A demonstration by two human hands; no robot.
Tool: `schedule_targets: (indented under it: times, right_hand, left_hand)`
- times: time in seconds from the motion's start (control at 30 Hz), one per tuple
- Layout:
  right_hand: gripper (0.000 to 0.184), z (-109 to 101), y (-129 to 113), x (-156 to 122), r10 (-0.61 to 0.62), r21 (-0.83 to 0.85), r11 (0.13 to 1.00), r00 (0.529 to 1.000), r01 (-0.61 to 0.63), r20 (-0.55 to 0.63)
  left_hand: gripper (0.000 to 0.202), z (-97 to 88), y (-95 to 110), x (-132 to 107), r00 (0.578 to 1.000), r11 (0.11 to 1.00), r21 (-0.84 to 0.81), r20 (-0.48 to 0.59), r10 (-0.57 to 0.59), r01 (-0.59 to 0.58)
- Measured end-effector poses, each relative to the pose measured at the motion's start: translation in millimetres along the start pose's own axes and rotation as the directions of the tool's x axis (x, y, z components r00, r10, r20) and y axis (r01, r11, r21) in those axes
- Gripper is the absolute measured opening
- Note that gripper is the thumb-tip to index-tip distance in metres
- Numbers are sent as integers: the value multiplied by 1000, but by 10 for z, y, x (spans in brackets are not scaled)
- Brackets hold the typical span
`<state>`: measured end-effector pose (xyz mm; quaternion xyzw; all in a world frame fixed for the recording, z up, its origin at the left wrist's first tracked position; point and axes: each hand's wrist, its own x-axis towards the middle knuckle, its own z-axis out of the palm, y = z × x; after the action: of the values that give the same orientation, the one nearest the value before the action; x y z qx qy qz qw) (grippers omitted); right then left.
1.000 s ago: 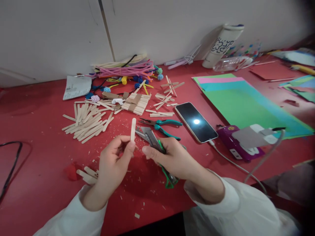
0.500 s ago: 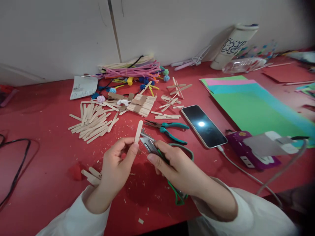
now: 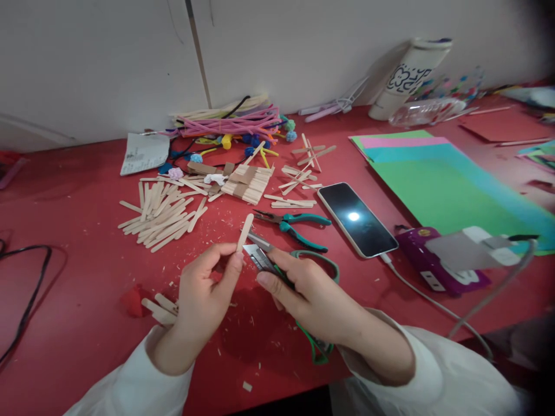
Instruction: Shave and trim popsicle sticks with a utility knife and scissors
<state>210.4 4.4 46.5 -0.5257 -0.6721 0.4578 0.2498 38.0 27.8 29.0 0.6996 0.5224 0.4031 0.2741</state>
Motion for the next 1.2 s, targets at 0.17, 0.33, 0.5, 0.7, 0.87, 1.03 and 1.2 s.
schedule_targets:
  times: [0.17, 0.33, 0.5, 0.7, 0.87, 1.03, 1.2]
  right_hand:
    - [17, -4, -10, -5, 16, 12, 1000, 1000, -16, 23]
    - [14, -9, -22, -2, 52, -112, 993, 998, -48, 34]
    - [13, -17, -21, -2, 33, -146, 989, 999, -30, 21]
    - [20, -53, 19, 15, 55, 121, 990, 989, -72, 139]
    - [25, -79, 88, 72, 2, 372, 924, 974, -88, 226]
    - [29, -68, 107, 87, -47, 457, 887, 973, -64, 227]
    - [24, -22, 74, 48, -16, 175, 984, 997, 4, 71]
  left_hand:
    - [13, -5, 20, -3, 998, 996, 68, 22, 53, -54]
    - [16, 0, 48, -27, 997, 992, 112, 68, 48, -55]
    - [18, 5, 34, -43, 996, 994, 110, 83, 12, -22]
    - [19, -10, 26, 2, 980, 984, -112, 158, -122, 140]
    - [17, -42, 52, 74, 945, 906, -304, 230, -231, 295]
    - [19, -57, 57, 104, 934, 859, -386, 256, -250, 336]
    - [16, -37, 40, 49, 961, 940, -224, 166, -222, 256]
